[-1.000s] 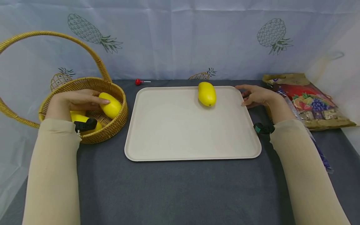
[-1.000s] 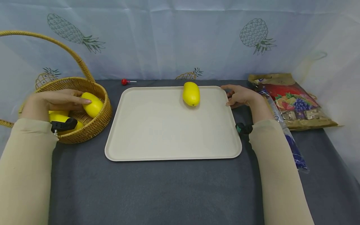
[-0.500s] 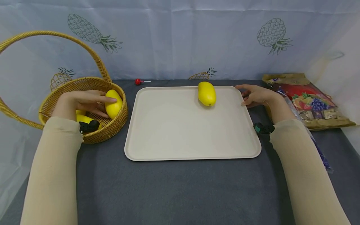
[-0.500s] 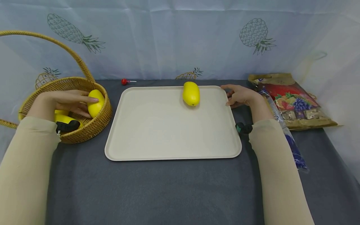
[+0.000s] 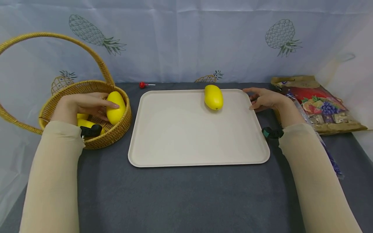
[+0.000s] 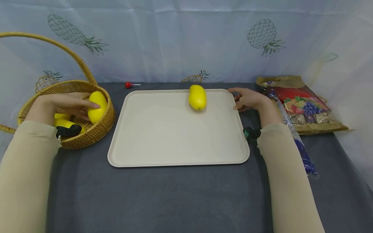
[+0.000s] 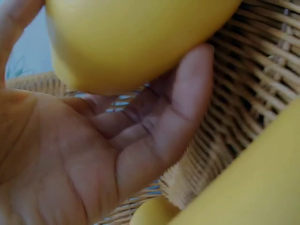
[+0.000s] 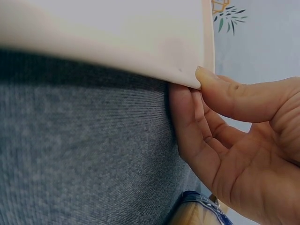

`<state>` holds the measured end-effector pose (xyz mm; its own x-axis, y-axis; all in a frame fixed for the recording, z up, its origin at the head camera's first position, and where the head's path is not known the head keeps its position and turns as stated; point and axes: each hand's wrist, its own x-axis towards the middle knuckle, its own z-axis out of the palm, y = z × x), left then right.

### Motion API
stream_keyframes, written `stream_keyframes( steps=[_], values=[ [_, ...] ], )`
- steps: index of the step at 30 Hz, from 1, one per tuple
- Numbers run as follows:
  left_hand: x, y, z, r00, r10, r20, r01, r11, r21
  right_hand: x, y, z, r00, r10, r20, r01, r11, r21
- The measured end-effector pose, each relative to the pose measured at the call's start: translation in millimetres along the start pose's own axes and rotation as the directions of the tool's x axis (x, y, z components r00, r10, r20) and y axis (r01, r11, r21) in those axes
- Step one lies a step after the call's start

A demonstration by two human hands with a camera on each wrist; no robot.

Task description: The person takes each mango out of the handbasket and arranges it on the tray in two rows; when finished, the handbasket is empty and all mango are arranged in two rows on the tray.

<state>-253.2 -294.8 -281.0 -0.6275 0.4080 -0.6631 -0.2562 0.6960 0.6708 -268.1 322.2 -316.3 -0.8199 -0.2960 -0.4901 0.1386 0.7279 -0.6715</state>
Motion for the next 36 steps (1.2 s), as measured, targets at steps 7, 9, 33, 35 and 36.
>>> stream_keyframes(
  steps=[7, 9, 33, 35, 36],
  values=[
    [-19.6, 8.4, -8.5, 0.982, 0.167, -0.088, -0.171, 0.984, -0.041, -0.3, 0.1, 0.9, 1.000, -0.001, 0.000, 0.001, 1.000, -0.009],
    [-23.0, 14.1, -8.9, 0.968, 0.234, -0.094, -0.241, 0.968, -0.065, -0.6, -0.3, 1.0, 1.000, 0.002, -0.007, -0.002, 1.000, -0.010],
    [15.0, 104.0, 70.9, 0.876, 0.449, -0.177, -0.483, 0.812, -0.327, 1.4, 3.9, 1.5, 1.000, -0.006, -0.016, 0.006, 1.000, -0.005],
    [22.1, 107.7, 77.9, 0.886, 0.423, -0.192, -0.464, 0.823, -0.328, 1.6, 3.7, 1.5, 1.000, -0.006, -0.019, 0.005, 1.000, -0.005],
    [25.8, 109.5, 81.5, 0.891, 0.409, -0.198, -0.453, 0.829, -0.328, 1.7, 3.7, 1.5, 1.000, -0.007, -0.019, 0.007, 1.000, -0.005]
  ],
)
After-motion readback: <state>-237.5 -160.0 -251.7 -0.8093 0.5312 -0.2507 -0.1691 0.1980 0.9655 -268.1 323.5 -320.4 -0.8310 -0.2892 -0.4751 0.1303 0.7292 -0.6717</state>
